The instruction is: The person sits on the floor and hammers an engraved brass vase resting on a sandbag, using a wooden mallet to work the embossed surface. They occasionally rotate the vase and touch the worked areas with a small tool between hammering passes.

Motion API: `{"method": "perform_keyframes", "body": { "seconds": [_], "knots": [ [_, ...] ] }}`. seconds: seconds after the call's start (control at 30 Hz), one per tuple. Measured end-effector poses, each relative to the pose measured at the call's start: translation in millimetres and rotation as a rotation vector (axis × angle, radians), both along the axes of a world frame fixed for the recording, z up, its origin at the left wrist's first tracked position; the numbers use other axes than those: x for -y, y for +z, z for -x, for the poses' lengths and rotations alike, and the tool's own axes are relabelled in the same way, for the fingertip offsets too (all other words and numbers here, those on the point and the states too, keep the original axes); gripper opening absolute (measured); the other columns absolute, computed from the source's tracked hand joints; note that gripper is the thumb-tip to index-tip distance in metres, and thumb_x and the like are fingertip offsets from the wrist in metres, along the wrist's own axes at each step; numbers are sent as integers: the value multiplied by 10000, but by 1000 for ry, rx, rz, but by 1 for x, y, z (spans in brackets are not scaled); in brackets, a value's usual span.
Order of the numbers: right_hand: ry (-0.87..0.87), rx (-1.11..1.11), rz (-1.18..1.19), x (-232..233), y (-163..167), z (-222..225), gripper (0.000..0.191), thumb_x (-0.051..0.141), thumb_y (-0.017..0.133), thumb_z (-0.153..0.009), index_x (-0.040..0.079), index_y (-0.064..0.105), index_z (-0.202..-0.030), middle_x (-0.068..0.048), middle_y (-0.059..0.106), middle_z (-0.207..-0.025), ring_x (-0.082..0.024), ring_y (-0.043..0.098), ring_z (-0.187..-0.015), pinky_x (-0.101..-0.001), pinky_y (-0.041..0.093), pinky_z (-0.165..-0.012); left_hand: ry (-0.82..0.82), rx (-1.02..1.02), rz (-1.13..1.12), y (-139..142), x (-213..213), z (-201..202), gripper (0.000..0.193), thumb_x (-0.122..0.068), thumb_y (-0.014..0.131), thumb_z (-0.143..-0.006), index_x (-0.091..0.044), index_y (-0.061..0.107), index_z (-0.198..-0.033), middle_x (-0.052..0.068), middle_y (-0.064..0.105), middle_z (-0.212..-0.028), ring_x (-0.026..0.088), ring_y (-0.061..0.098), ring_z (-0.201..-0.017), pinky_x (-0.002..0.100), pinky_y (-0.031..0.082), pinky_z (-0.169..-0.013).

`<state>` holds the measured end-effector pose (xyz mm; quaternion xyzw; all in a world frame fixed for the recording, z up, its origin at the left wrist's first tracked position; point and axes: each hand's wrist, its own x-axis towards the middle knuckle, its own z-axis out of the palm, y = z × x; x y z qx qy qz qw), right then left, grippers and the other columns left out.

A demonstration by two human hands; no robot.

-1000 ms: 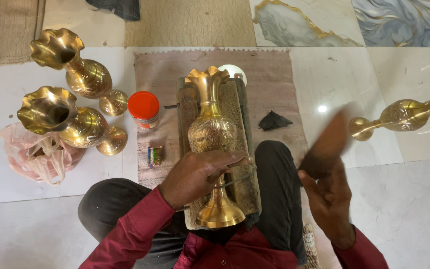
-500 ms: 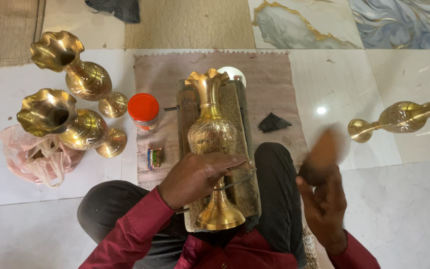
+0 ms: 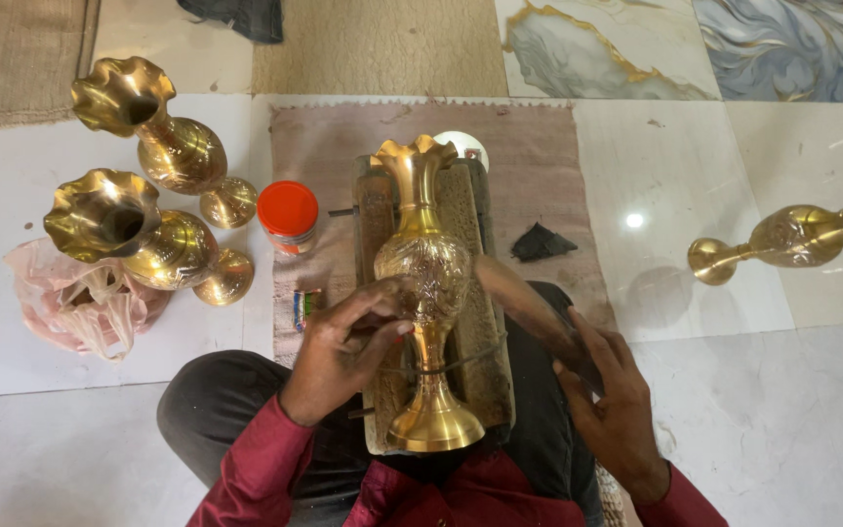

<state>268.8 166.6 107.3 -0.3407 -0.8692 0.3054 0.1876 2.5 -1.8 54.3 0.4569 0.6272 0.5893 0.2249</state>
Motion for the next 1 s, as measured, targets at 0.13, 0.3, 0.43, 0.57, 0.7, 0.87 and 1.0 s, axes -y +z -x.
{"method": "perform_keyframes", "body": {
  "seconds": [0.13, 0.3, 0.43, 0.57, 0.7, 0.87, 1.0],
  "knots": [
    [-68, -145, 161, 3, -11, 0, 513, 32, 687, -892, 19, 560, -1389, -115, 629, -1120, -190, 642, -1011, -314, 526, -803, 69, 81, -249, -25, 13, -6, 443, 81, 711, -929, -72, 557, -1315, 65, 720, -1110, 157, 741, -1035, 334, 641, -965],
    [-231, -222, 475, 16, -44, -2, 251, 100, 717, -912, 15, 627, -1130, -14, 604, -859, -105, 537, -741, -258, 439, -623, 221, 289, -212, -44, 33, -24, 371, 111, 712, -952, -2, 558, -1269, 86, 695, -999, 160, 732, -976, 321, 622, -936],
    [-218, -140, 484, 22, -64, -6, 265, 123, 819, -916, -29, 603, -889, -43, 506, -749, -121, 469, -654, -287, 393, -554, 316, 499, -125, -50, 46, -38, 336, 93, 676, -924, 29, 545, -1227, 112, 725, -1061, 194, 764, -945, 322, 654, -810],
    [-63, -248, 668, 42, -65, 1, 229, 131, 882, -775, 10, 719, -882, -32, 683, -795, -123, 644, -717, -293, 544, -621, 459, 587, -174, -55, 43, -60, 426, 59, 678, -926, 29, 524, -1323, 132, 742, -974, 198, 764, -892, 294, 639, -771],
    [207, -241, 321, 61, -52, 11, 457, 188, 975, -590, 21, 728, -936, -82, 714, -905, -182, 714, -803, -323, 566, -671, 595, 626, -194, -64, 31, -85, 439, 53, 687, -901, 36, 523, -1308, 131, 768, -1017, 199, 759, -881, 289, 616, -749],
    [95, 34, 350, 60, -41, 7, 502, 244, 987, -578, 56, 718, -958, -64, 730, -795, -196, 736, -696, -335, 581, -613, 617, 613, -269, -73, 19, -98, 410, 43, 691, -941, 38, 522, -1314, 132, 743, -970, 180, 745, -901, 292, 620, -784],
    [360, -134, -1, 59, -42, 3, 456, 78, 847, -615, 70, 698, -1045, -92, 719, -958, -282, 750, -845, -361, 605, -692, 622, 643, -321, -71, 15, -98, 390, 31, 683, -948, 25, 515, -1299, 118, 759, -954, 163, 738, -857, 287, 629, -777]
  ]
}}
